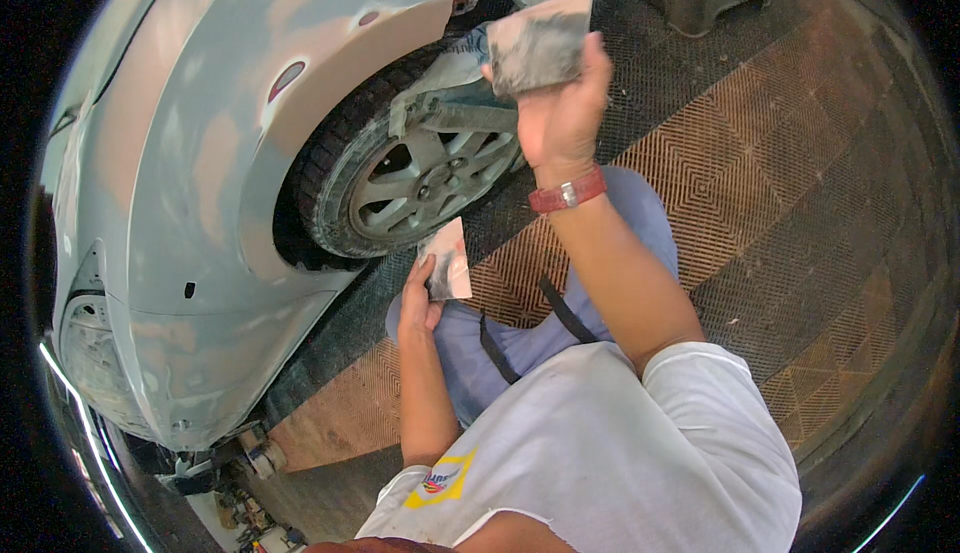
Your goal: The person prepares a sanding block by applying a substance from a tube, then sands the front bumper area of a light-colored car. The person works on the bumper near the wheel arch, using hand motions to smooth the surface.
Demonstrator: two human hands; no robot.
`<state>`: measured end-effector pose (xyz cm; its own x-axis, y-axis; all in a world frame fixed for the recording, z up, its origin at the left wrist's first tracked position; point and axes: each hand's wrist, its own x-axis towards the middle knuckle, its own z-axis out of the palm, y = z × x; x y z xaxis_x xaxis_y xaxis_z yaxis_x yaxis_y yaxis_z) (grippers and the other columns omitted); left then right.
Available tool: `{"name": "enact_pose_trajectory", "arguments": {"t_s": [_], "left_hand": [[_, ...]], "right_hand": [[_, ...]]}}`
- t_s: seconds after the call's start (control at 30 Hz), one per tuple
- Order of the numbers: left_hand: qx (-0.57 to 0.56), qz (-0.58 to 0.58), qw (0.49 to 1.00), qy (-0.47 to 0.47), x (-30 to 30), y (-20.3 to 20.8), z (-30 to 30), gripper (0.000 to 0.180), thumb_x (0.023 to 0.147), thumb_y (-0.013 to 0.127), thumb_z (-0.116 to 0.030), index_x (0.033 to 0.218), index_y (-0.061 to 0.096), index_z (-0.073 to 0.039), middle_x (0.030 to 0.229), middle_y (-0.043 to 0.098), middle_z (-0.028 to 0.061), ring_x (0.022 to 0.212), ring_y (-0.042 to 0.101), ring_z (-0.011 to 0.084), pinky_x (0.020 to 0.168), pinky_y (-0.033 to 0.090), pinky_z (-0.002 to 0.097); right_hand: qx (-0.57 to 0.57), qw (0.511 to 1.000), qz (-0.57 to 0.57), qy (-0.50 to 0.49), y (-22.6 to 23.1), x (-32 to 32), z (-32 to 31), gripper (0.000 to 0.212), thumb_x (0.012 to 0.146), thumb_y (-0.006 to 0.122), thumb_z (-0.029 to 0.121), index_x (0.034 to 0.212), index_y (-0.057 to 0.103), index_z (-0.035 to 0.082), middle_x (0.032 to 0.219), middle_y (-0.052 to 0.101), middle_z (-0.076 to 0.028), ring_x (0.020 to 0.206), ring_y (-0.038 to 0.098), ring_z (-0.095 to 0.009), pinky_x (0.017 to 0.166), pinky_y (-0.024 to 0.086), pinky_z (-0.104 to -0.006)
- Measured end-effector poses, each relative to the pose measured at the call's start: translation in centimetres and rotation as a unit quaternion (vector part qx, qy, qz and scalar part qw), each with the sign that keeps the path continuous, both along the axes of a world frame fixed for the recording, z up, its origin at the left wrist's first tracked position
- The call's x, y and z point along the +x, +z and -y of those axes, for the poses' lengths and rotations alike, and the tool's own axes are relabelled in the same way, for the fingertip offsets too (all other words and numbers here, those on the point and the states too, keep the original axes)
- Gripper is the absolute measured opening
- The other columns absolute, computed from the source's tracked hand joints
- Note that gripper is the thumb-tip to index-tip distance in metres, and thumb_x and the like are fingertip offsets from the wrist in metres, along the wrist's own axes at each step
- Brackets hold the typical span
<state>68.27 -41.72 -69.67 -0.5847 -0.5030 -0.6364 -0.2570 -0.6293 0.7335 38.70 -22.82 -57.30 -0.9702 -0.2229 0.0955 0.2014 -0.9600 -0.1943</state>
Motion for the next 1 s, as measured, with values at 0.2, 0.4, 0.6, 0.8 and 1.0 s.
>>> {"name": "enact_pose_trajectory", "arguments": {"t_s": [0.2,0.4,0.6,0.8,1.0], "left_hand": [[0.000,-0.008,1.000,-0.002,0.3,-0.5,0.3,0.050,0.106,0.065,-0.021,0.150,0.052,-0.002,0.140,0.064,0.0114,0.124,0.065,0.0233,0.102,0.055,0.0374],[0.000,-0.021,1.000,-0.014,0.2,-0.3,0.2,0.051,0.106,0.063,-0.021,0.151,0.050,-0.002,0.142,0.063,0.0114,0.125,0.065,0.0231,0.103,0.054,0.0369],[-0.007,-0.026,1.000,-0.014,-0.1,-0.7,0.2,0.048,0.107,0.061,-0.020,0.150,0.051,-0.001,0.141,0.064,0.0116,0.123,0.067,0.0240,0.100,0.058,0.0393],[0.022,-0.068,0.997,0.023,-0.5,0.9,-0.8,0.048,0.107,0.061,-0.020,0.150,0.051,0.000,0.141,0.064,0.0125,0.124,0.066,0.0250,0.102,0.057,0.0389],[0.039,-0.141,0.989,-0.013,-3.1,5.7,-4.3,0.052,0.104,0.066,-0.019,0.151,0.051,0.000,0.141,0.064,0.0124,0.125,0.065,0.0233,0.105,0.054,0.0357]], "right_hand": [[0.096,0.991,-0.079,-0.039,4.4,-3.2,-1.1,0.045,0.103,0.058,0.010,0.145,0.049,-0.003,0.141,0.060,-0.019,0.129,0.062,-0.036,0.105,0.052,-0.0576],[0.126,0.986,-0.111,-0.003,5.2,-4.6,0.6,0.035,0.100,0.064,0.009,0.134,0.063,0.002,0.141,0.063,-0.015,0.131,0.061,-0.029,0.112,0.047,-0.0507],[0.218,0.973,-0.073,-0.037,4.8,-0.9,2.3,0.051,0.100,0.056,0.001,0.146,0.036,0.006,0.136,0.057,-0.019,0.123,0.064,-0.039,0.097,0.057,-0.0661],[0.216,0.973,0.022,0.080,2.3,3.2,0.4,0.050,0.098,0.058,-0.002,0.144,0.043,0.006,0.134,0.061,-0.015,0.122,0.066,-0.031,0.101,0.056,-0.0540],[0.106,0.942,0.096,0.304,-4.0,7.7,-3.7,0.041,0.099,0.061,-0.003,0.139,0.057,0.000,0.139,0.064,-0.013,0.128,0.064,-0.028,0.108,0.054,-0.0456]]}}
